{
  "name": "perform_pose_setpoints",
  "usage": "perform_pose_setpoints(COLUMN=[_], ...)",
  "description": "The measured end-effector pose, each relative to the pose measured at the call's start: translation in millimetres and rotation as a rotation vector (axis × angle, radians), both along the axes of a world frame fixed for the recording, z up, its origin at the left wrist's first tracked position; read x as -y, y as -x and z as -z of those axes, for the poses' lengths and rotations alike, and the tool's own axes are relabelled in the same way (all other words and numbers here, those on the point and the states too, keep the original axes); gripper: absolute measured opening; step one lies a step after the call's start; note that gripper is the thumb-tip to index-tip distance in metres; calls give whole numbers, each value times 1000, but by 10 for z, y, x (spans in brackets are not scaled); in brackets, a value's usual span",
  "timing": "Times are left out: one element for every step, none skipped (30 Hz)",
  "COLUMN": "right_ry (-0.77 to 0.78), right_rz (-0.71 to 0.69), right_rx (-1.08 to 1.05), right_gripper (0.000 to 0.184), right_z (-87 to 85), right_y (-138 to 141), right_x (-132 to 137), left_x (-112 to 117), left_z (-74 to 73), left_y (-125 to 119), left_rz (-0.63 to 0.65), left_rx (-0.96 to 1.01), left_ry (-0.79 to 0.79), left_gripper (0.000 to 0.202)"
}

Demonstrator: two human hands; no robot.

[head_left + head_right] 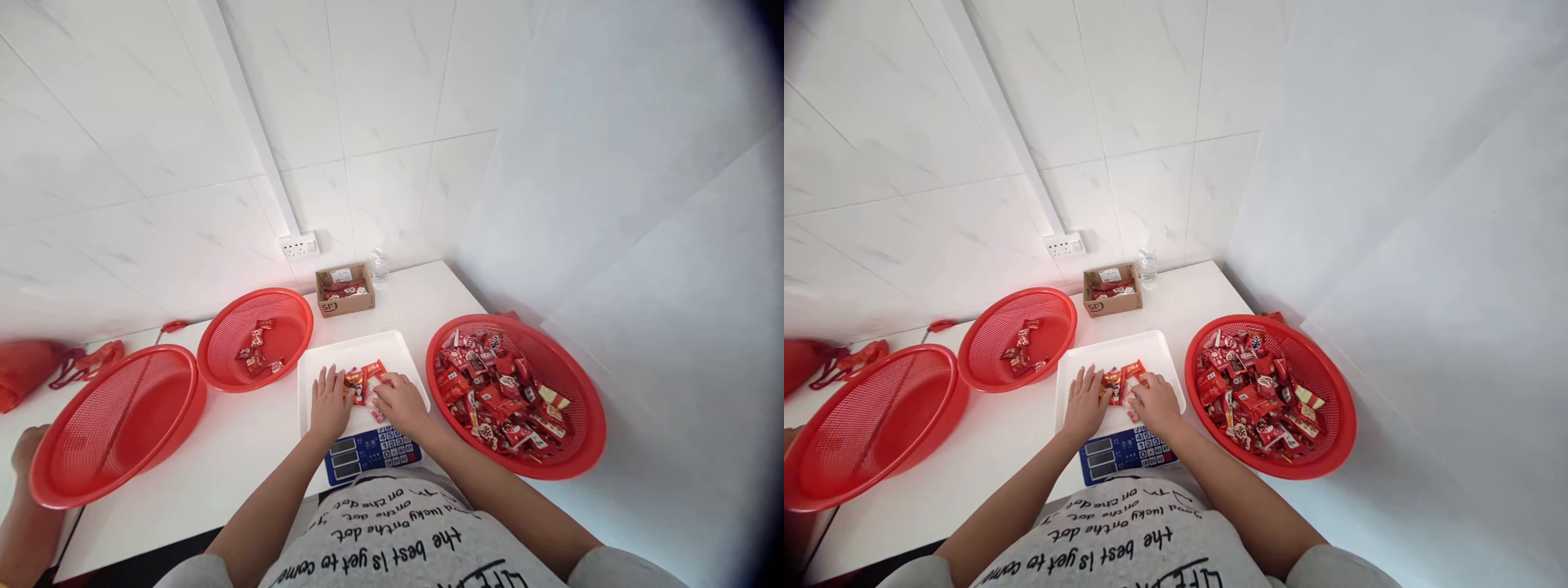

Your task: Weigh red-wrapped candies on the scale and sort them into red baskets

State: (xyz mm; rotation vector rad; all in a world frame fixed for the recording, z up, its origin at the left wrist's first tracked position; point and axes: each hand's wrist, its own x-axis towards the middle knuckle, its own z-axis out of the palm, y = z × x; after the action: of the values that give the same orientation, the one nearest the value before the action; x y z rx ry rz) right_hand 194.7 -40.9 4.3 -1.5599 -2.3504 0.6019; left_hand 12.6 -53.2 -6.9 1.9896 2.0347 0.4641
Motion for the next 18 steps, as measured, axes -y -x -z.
perform_pose_setpoints(right_ry=[-8,-15,-16,-9,7,28,48,63,72,71,61,43,19,-7,-30,-42,-40,-28], right_rz=[17,37,51,57,54,46,31,13,-7,-26,-43,-51,-47,-31,-9,10,20,18], right_rx=[-4,-5,-6,-8,-16,-31,-52,-78,-104,-126,-142,-153,-156,-149,-134,-115,-96,-81], right_gripper=[22,24,27,29,31,33,34,34,34,34,34,35,35,37,39,42,45,47], right_z=[4,11,22,37,55,76,99,122,144,163,178,188,193,192,188,182,174,167], right_y=[-19,-40,-60,-77,-89,-95,-95,-89,-79,-67,-55,-44,-37,-32,-31,-31,-31,-31], right_x=[-16,-37,-61,-86,-108,-127,-139,-145,-144,-140,-134,-131,-133,-143,-162,-189,-223,-261], left_x=[-12,-26,-42,-58,-73,-84,-91,-91,-84,-72,-55,-35,-17,-1,8,10,5,-9], left_z=[3,1,-4,-12,-20,-28,-32,-33,-27,-15,4,29,56,84,108,126,137,140], left_y=[-1,-3,-5,-7,-10,-15,-22,-30,-41,-53,-67,-81,-96,-109,-119,-126,-129,-128], left_rz=[-10,-27,-47,-66,-83,-95,-101,-86,-49,7,66,117,149,159,153,144,140,144], left_rx=[-21,-29,-33,-40,-46,-50,-51,-47,-38,-26,-13,-4,0,-2,-10,-20,-30,-41], left_ry=[2,1,-2,-4,-6,-7,-9,-11,-13,-12,-8,3,19,38,57,73,88,103], left_gripper=[39,37,36,36,35,35,36,37,39,43,47,52,57,61,64,67,69,71])
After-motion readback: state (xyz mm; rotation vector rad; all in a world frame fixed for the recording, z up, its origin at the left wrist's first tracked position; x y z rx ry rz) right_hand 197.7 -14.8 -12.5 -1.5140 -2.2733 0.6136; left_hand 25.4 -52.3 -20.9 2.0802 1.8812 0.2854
